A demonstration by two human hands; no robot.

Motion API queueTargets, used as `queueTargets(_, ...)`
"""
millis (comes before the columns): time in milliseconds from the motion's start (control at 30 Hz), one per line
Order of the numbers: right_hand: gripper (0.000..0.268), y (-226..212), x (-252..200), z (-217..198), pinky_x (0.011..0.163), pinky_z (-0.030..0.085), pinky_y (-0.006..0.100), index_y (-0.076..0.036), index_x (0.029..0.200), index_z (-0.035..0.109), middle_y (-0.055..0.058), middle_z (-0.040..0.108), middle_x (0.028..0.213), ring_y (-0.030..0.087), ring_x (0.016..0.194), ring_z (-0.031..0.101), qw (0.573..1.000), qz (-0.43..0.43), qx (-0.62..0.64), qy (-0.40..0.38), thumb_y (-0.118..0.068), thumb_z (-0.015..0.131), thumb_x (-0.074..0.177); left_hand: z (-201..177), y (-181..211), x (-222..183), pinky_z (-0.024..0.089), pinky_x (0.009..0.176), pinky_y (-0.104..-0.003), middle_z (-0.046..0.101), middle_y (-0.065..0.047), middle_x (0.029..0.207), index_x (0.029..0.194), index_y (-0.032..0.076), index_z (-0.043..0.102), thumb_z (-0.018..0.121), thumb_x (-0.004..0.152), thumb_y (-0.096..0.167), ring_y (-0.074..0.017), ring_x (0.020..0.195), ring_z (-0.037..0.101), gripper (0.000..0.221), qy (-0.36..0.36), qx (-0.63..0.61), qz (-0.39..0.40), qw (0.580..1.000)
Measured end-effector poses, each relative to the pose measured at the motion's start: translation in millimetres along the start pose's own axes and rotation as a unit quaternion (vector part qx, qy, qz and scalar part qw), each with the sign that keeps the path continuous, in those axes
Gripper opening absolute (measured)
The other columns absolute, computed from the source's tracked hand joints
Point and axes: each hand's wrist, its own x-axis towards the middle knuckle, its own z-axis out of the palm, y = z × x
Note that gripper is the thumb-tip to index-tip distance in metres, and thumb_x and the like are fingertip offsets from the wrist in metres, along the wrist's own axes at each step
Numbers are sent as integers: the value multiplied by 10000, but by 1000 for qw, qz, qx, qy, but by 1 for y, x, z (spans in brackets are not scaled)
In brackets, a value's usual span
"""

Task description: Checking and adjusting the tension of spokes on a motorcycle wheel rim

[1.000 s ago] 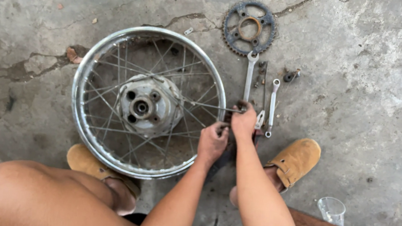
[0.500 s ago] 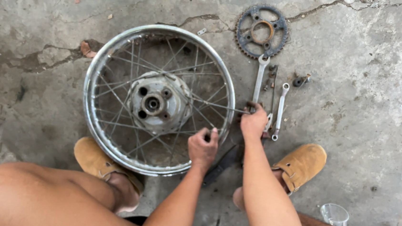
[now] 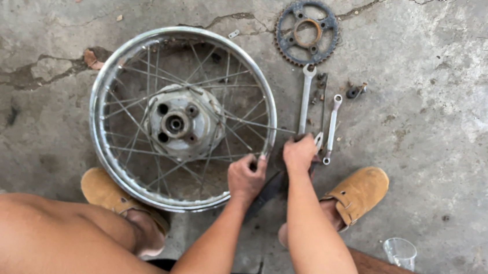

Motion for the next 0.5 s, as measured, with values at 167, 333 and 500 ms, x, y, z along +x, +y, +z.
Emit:
queueTargets(167,255,-5,-20,-13,903,578,551,-28,1041,655,250,734,973,451,1042,710,996,-26,77,40,-202,731,870,-15,0,8,553,695,-513,708,-176,708,803,142,687,666,857,513,-403,789,732,375,32,-52,-126,990)
queueTargets(333,232,4,-39,-13,918,553,517,-70,1016,768,206,766,959,414,1046,710,991,-38,120,51,-258,675,917,-35,16,27,619,802,-470,770,-90,747,1105,257,759,794,742,629,-285,845,777,521,1,-145,-260,955)
queueTargets(500,312,-29,-121,-48,937,536,515,-30,1036,798,234,768,962,415,1055,709,986,-32,161,33,-285,637,954,-13,-31,32,561,360,-330,730,-125,616,813,84,777,798,849,314,-215,493,711,234,-33,-260,-237,935)
